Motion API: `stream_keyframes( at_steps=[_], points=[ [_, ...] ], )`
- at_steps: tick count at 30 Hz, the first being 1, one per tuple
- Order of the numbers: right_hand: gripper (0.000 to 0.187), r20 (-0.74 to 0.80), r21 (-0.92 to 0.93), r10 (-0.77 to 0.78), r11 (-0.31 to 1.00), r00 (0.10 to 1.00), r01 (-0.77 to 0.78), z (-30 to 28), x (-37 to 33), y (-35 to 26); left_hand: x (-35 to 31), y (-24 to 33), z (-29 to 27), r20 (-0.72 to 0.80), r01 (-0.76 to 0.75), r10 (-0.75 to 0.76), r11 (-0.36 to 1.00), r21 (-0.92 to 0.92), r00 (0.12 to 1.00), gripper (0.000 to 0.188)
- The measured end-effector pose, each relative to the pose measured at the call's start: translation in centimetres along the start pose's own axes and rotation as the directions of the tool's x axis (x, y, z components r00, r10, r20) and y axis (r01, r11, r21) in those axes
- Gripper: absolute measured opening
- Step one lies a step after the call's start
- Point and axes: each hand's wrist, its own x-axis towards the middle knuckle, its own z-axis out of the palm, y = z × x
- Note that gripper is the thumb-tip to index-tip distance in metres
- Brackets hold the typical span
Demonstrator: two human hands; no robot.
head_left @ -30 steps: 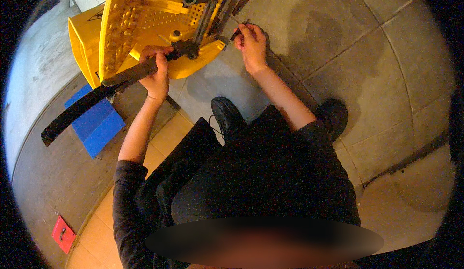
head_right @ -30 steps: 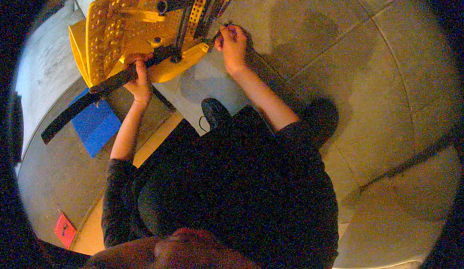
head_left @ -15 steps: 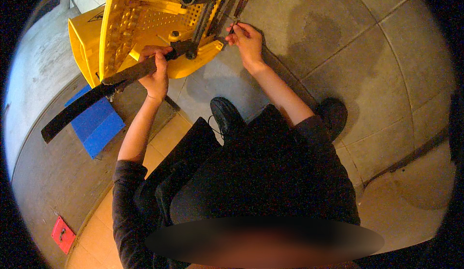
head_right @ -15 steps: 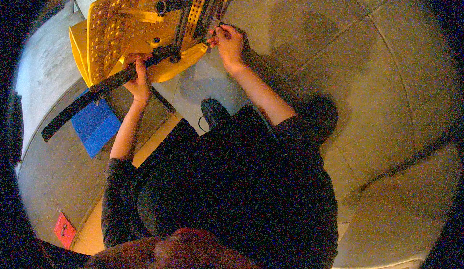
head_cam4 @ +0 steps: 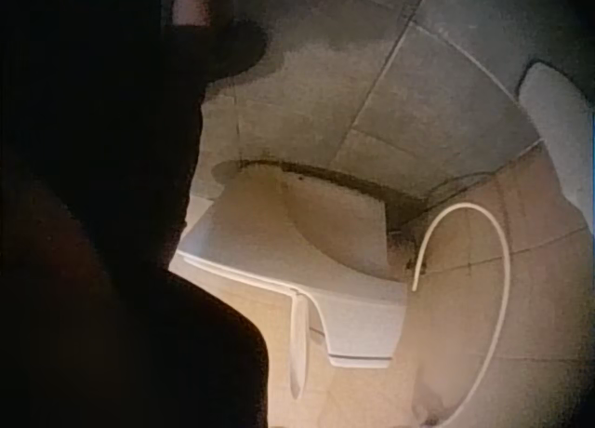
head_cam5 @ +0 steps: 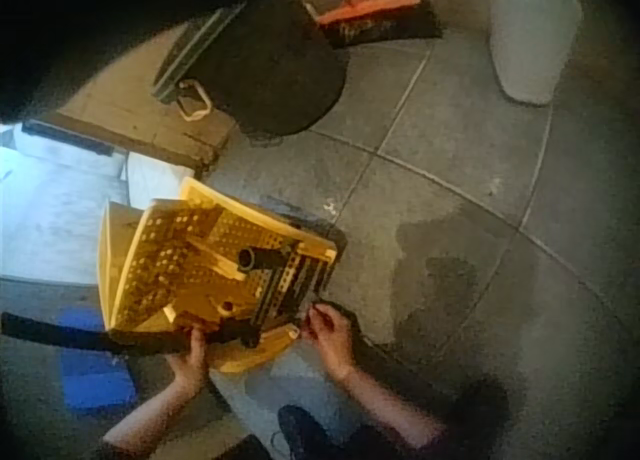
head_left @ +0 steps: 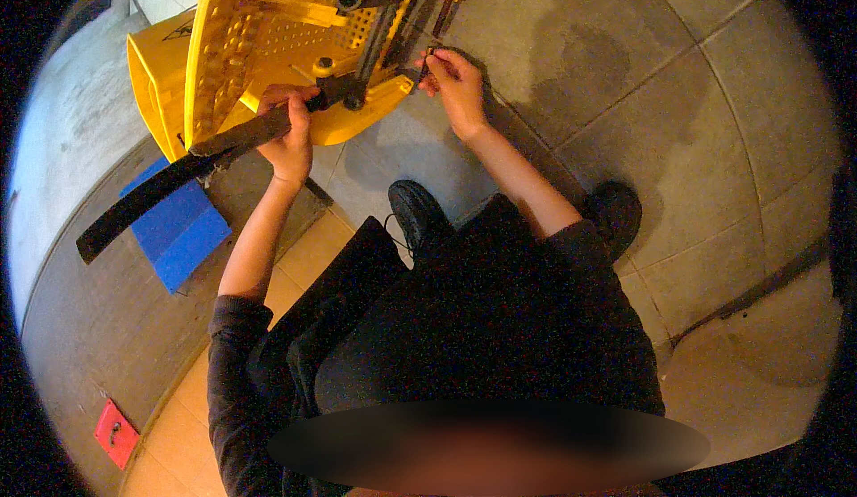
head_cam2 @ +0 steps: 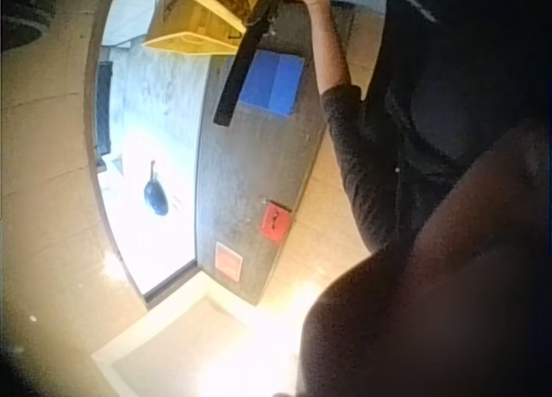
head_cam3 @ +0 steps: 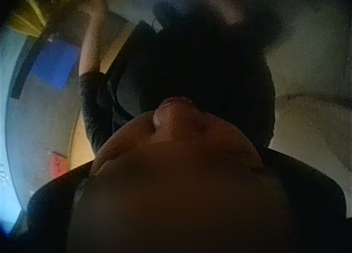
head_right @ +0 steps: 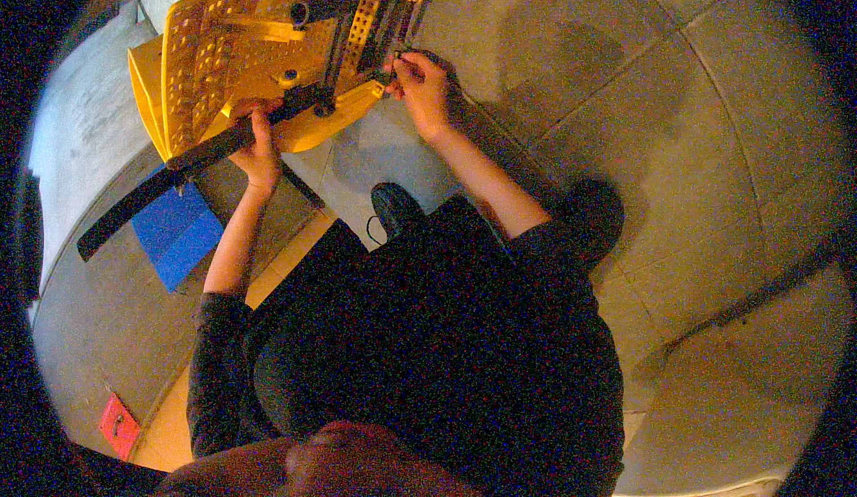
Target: The person assembles a yellow mop bucket by inserting the wringer mechanism into the bucket, attaching the handle, and securing the wringer basket. They repeatedly adjust and tighten components to ensure the parts are properly fitted.
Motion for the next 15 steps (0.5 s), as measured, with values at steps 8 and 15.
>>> stream_keyframes(
  at_steps=[8,15],
  points=[
    [0.016,0.080,-0.063,-0.090,0.993,0.993,0.095,-0.7,1.1,0.2,-0.1,-0.1,0.2,-0.019,0.026,-0.027,0.999,-0.036,0.999,0.007],
    [0.019,0.094,-0.119,-0.180,0.974,0.979,0.190,-0.5,2.1,1.0,0.0,0.1,0.3,-0.009,-0.029,0.029,0.999,0.024,1.000,0.007]
  ],
)
